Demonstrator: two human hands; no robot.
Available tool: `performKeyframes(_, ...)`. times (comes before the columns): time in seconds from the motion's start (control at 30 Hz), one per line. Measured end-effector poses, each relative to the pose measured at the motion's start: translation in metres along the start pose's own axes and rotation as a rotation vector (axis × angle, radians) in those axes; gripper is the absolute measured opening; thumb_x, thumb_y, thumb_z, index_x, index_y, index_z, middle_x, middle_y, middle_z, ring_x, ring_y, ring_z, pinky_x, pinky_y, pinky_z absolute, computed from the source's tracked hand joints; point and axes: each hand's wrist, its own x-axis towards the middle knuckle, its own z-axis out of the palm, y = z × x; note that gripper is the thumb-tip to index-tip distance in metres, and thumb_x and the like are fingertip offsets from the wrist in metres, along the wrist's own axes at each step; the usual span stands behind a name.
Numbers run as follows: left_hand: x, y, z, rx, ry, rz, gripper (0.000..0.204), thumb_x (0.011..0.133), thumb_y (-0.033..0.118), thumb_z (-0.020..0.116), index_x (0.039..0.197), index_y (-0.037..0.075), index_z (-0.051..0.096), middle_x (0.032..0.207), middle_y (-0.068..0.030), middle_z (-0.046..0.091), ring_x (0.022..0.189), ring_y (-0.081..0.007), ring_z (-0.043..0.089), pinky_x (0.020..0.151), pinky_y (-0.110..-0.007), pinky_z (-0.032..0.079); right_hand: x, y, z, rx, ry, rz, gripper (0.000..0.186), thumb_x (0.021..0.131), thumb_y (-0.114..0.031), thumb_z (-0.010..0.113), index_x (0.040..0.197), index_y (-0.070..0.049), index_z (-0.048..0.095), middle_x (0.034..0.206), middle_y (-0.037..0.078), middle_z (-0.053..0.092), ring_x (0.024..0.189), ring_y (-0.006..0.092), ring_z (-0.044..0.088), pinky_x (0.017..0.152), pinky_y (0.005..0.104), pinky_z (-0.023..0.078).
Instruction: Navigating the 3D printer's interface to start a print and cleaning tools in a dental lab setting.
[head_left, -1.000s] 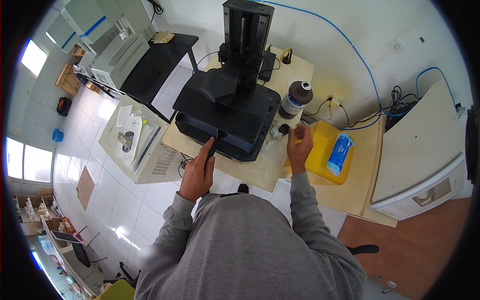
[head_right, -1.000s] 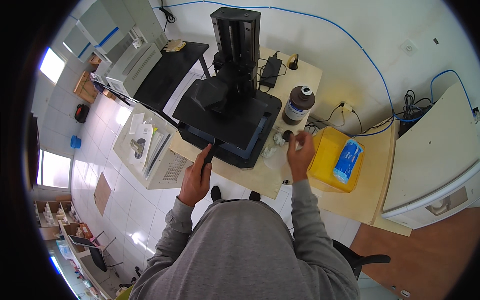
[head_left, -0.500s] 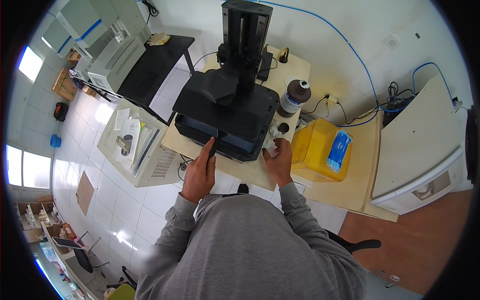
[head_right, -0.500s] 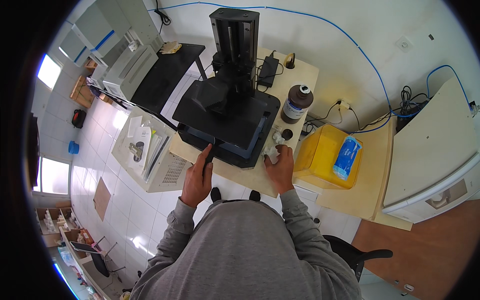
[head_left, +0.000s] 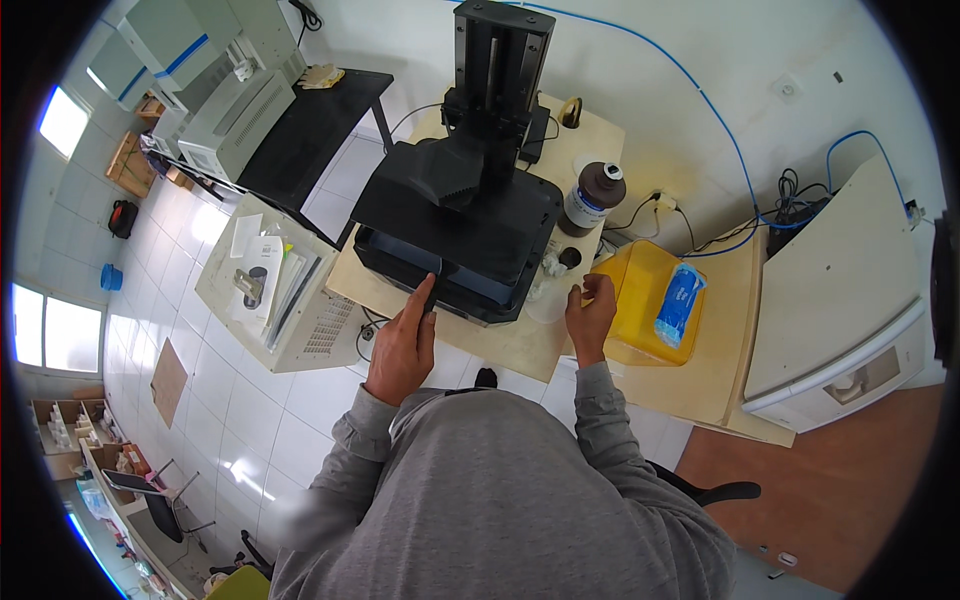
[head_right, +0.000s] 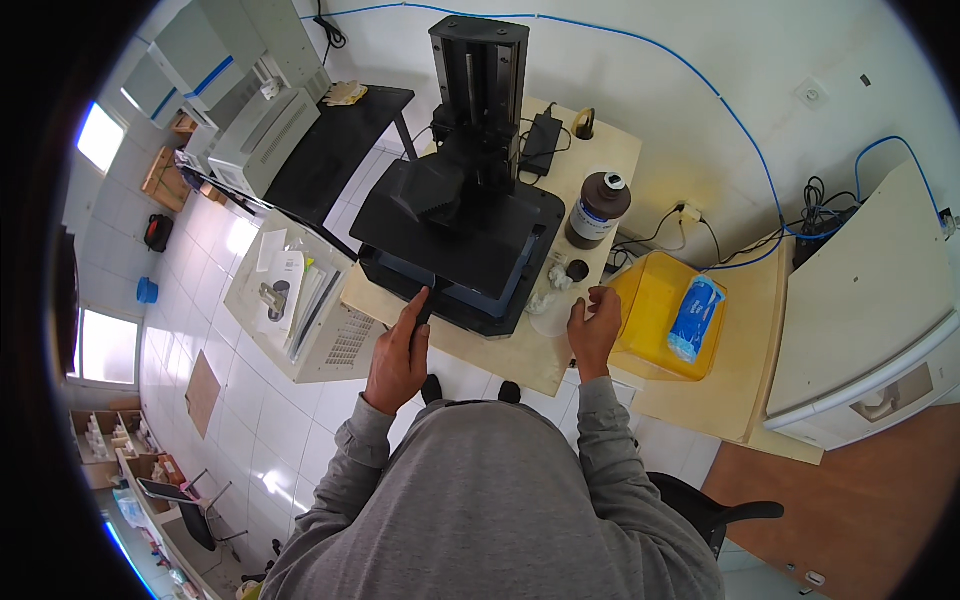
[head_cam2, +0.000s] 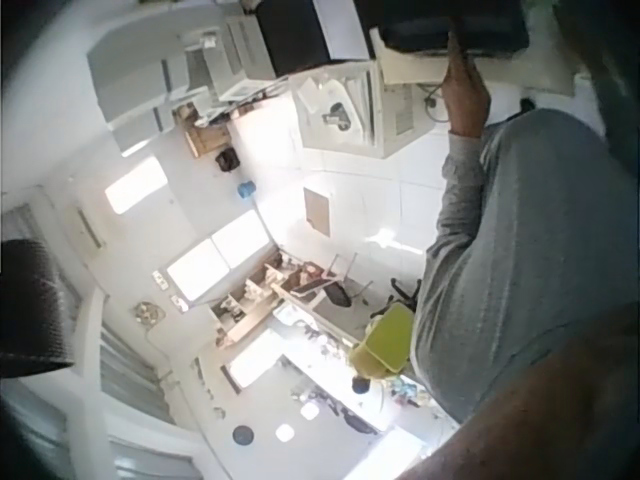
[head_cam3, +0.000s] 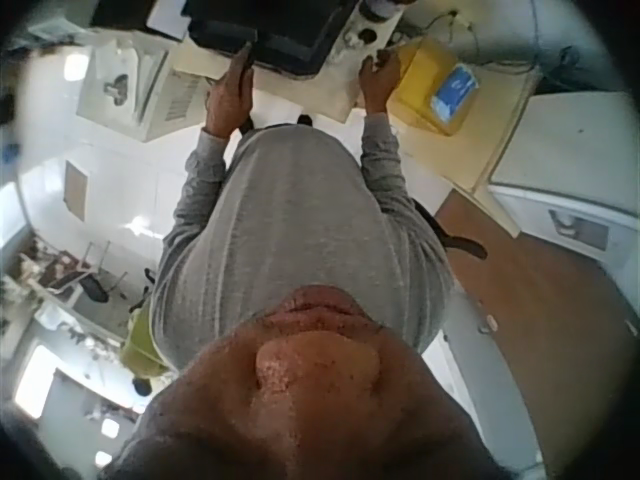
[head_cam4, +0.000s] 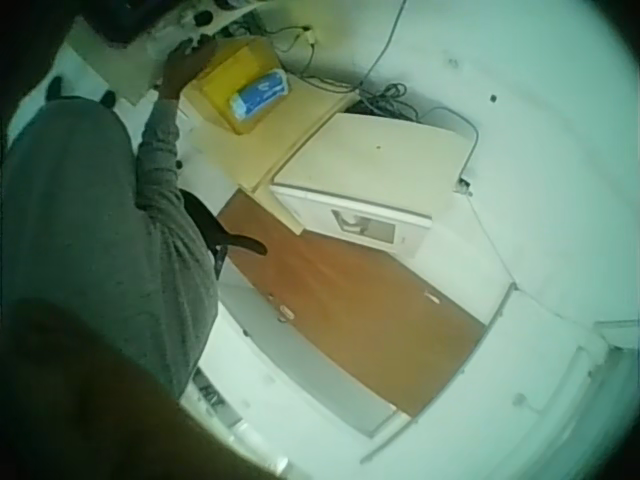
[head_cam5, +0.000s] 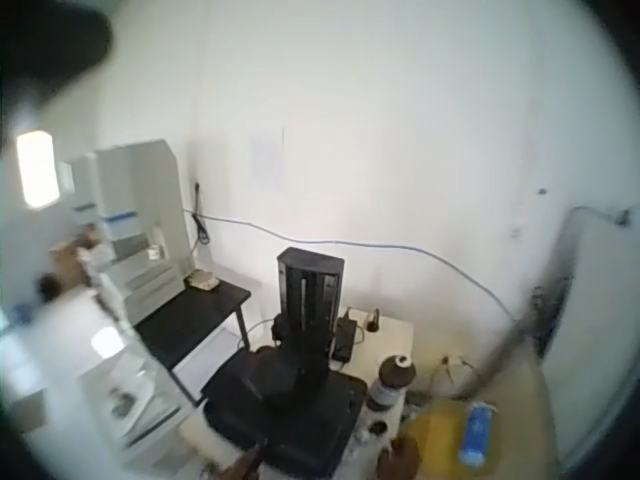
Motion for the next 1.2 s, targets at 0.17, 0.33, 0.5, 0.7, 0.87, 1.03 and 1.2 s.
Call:
performKeyframes(0.17,-0.001,-0.001,0.001,0.011,0.007,0.006,0.055,0.106,0.006,0.055,0.16,0.005,0.045,0.102,-0.0304,0.074,0.078,-0.0436,0.073,0.072,-0.047,0.058,-0.011,-0.009,0.002,0.032,-0.03,0.018,0.022,0.088,-0.003,0.074,0.107,-0.001,0.064,0.096,0.013,0.064,0.081,0.0261,0.062,0.075,0.0377,0.052)
performKeyframes(0.33,-0.001,-0.001,0.002,0.012,0.02,0.019,0.055,0.106,0.006,0.055,0.16,0.005,0.045,0.1,-0.03,0.074,0.078,-0.0443,0.072,0.072,-0.048,0.057,-0.028,-0.008,0.004,0.051,-0.081,0.025,0.021,0.089,-0.003,0.074,0.107,-0.001,0.065,0.095,0.012,0.066,0.081,0.0239,0.063,0.076,0.0361,0.053)
performKeyframes(0.5,0.0,-0.001,0.001,0.022,0.02,0.031,0.055,0.106,0.006,0.055,0.16,0.006,0.045,0.1,-0.0296,0.073,0.078,-0.0441,0.072,0.071,-0.048,0.056,-0.038,-0.006,-0.001,0.077,-0.133,0.036,0.021,0.09,-0.003,0.073,0.109,-0.002,0.065,0.096,0.012,0.065,0.083,0.0251,0.063,0.077,0.037,0.054)
performKeyframes(0.7,-0.002,-0.002,0.002,0.017,0.017,0.014,0.055,0.106,0.006,0.055,0.161,0.007,0.045,0.1,-0.0296,0.073,0.078,-0.0449,0.071,0.071,-0.048,0.056,-0.046,-0.008,-0.009,0.086,-0.128,0.005,0.02,0.09,-0.002,0.071,0.109,-0.001,0.065,0.094,0.012,0.065,0.082,0.024,0.063,0.077,0.0362,0.053)
performKeyframes(0.87,-0.003,-0.003,0.004,-0.004,0.03,0.029,0.055,0.106,0.007,0.055,0.161,0.007,0.044,0.1,-0.0302,0.073,0.079,-0.0453,0.072,0.071,-0.049,0.056,-0.075,-0.019,-0.015,0.237,-0.233,0.071,0.013,0.095,-0.008,0.072,0.106,-0.003,0.068,0.078,0.005,0.064,0.068,0.0138,0.059,0.062,0.0295,0.049)
performKeyframes(1.03,0.0,-0.009,-0.001,-0.018,-0.002,0.055,0.055,0.107,0.007,0.054,0.161,0.006,0.044,0.101,-0.0307,0.073,0.081,-0.0469,0.071,0.073,-0.05,0.056,-0.119,-0.032,-0.009,0.305,-0.395,0.059,0.012,0.094,-0.011,0.075,0.103,-0.005,0.07,0.074,0.004,0.065,0.065,0.0127,0.059,0.059,0.0291,0.047)
performKeyframes(1.2,0.009,-0.029,-0.012,-0.016,-0.009,0.189,0.057,0.107,0.007,0.055,0.162,0.007,0.042,0.106,-0.0316,0.073,0.085,-0.0499,0.071,0.075,-0.052,0.056,-0.135,-0.041,0.004,0.112,-0.291,-0.1,0.013,0.091,-0.018,0.079,0.091,-0.008,0.07,0.073,0.005,0.067,0.065,0.02,0.064,0.061,0.0338,0.05)
